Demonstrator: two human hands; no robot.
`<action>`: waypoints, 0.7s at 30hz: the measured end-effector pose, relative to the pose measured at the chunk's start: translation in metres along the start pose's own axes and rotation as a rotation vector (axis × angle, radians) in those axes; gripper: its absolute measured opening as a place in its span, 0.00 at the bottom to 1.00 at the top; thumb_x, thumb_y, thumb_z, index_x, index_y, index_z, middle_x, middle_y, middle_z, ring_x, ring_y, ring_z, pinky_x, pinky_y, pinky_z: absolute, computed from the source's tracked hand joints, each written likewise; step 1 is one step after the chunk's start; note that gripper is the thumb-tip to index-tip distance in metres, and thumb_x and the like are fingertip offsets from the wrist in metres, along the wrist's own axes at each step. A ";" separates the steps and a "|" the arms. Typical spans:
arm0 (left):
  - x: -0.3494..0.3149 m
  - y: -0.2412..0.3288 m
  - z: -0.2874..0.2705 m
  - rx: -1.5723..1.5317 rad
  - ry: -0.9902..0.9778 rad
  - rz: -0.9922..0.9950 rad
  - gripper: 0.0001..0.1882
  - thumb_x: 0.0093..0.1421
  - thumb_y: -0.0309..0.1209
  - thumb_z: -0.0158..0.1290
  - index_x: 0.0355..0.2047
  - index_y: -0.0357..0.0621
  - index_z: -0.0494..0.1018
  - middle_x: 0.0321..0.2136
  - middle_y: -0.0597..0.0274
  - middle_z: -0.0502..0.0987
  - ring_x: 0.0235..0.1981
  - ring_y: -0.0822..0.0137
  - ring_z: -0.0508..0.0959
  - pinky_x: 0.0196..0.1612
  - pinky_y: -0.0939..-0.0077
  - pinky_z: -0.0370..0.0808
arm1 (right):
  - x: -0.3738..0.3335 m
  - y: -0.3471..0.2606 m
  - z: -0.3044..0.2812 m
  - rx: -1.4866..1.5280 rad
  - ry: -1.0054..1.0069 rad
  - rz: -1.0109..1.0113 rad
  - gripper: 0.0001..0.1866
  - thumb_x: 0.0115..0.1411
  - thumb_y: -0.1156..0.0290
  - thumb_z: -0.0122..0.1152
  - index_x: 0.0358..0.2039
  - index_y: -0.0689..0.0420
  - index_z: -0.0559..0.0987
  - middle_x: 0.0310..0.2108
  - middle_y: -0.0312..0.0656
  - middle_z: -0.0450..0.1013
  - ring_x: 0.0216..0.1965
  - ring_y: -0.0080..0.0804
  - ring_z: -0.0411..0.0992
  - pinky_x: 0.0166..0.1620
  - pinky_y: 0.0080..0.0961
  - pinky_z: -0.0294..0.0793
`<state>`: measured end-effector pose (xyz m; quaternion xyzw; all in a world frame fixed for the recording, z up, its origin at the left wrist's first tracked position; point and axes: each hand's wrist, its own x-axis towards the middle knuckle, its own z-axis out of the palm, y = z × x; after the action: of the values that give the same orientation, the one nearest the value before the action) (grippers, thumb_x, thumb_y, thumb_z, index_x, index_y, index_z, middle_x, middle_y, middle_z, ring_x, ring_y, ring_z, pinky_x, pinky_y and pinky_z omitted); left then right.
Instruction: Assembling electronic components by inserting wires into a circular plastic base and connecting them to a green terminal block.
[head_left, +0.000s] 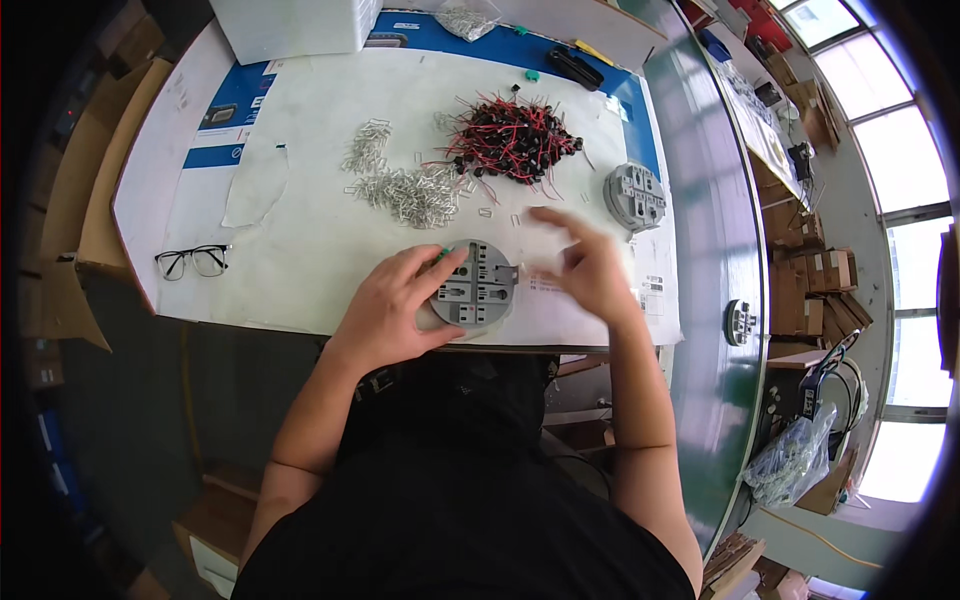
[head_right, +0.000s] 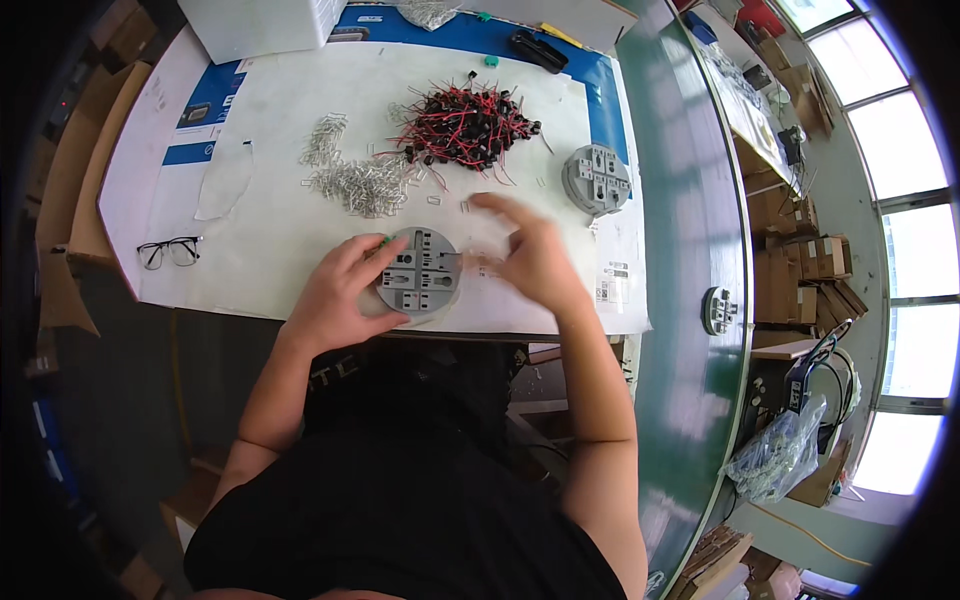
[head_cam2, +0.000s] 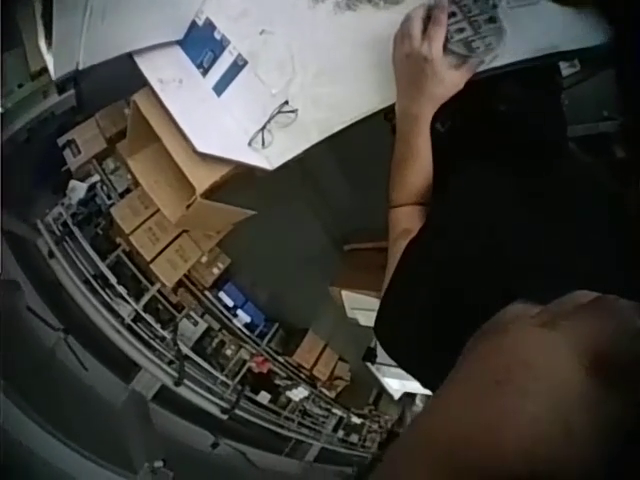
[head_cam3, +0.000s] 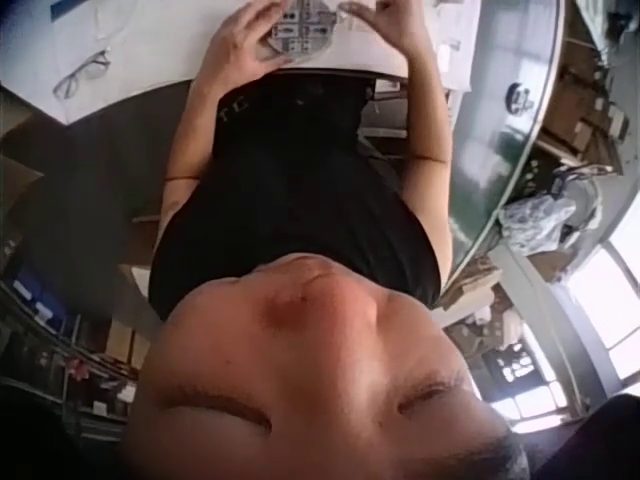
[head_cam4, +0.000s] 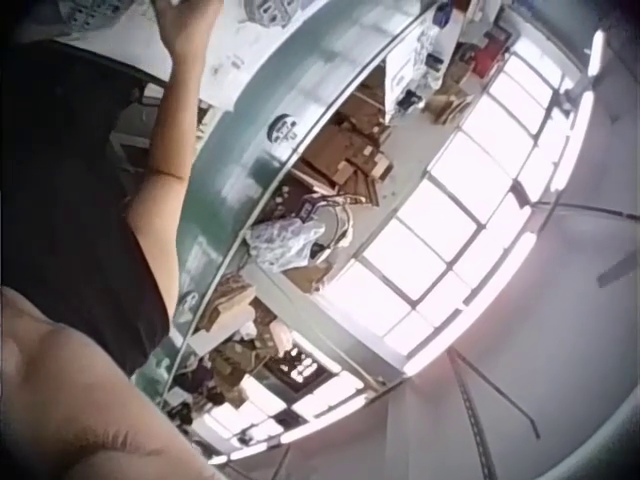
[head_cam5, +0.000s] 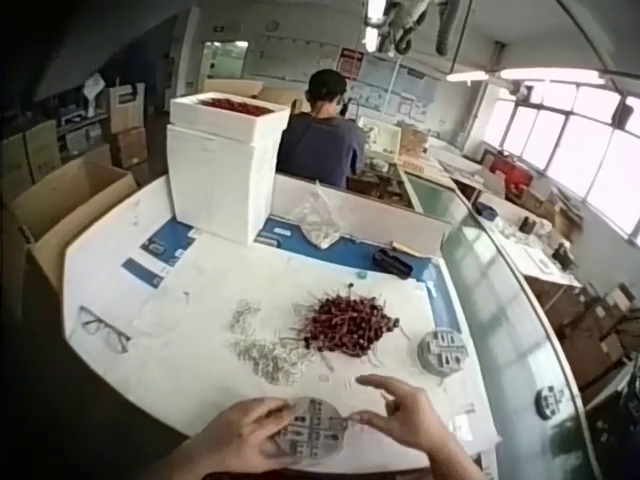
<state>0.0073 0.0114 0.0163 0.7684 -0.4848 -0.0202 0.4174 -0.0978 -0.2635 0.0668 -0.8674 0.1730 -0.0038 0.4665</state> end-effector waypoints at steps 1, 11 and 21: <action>-0.001 -0.004 0.006 -0.002 -0.057 -0.026 0.50 0.47 0.45 0.76 0.70 0.48 0.70 0.59 0.51 0.72 0.58 0.49 0.76 0.62 0.54 0.74 | 0.016 0.021 -0.004 -0.107 0.261 -0.013 0.21 0.54 0.73 0.78 0.49 0.58 0.85 0.48 0.47 0.84 0.39 0.36 0.83 0.47 0.35 0.80; 0.007 0.000 0.012 0.000 -0.017 -0.060 0.53 0.46 0.47 0.77 0.71 0.50 0.68 0.59 0.51 0.72 0.59 0.49 0.75 0.63 0.56 0.73 | 0.079 0.069 -0.028 -0.463 0.461 0.259 0.13 0.64 0.64 0.68 0.42 0.62 0.85 0.37 0.55 0.84 0.41 0.56 0.81 0.46 0.46 0.79; 0.002 -0.006 0.010 -0.131 -0.044 -0.102 0.50 0.46 0.43 0.77 0.69 0.50 0.70 0.55 0.56 0.75 0.55 0.53 0.78 0.59 0.60 0.76 | 0.017 0.000 0.015 0.064 0.126 0.053 0.08 0.64 0.73 0.69 0.40 0.62 0.84 0.34 0.39 0.82 0.28 0.22 0.75 0.34 0.24 0.75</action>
<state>0.0083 0.0044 0.0071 0.7627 -0.4515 -0.0900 0.4543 -0.0792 -0.2566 0.0563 -0.8452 0.2247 -0.0516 0.4822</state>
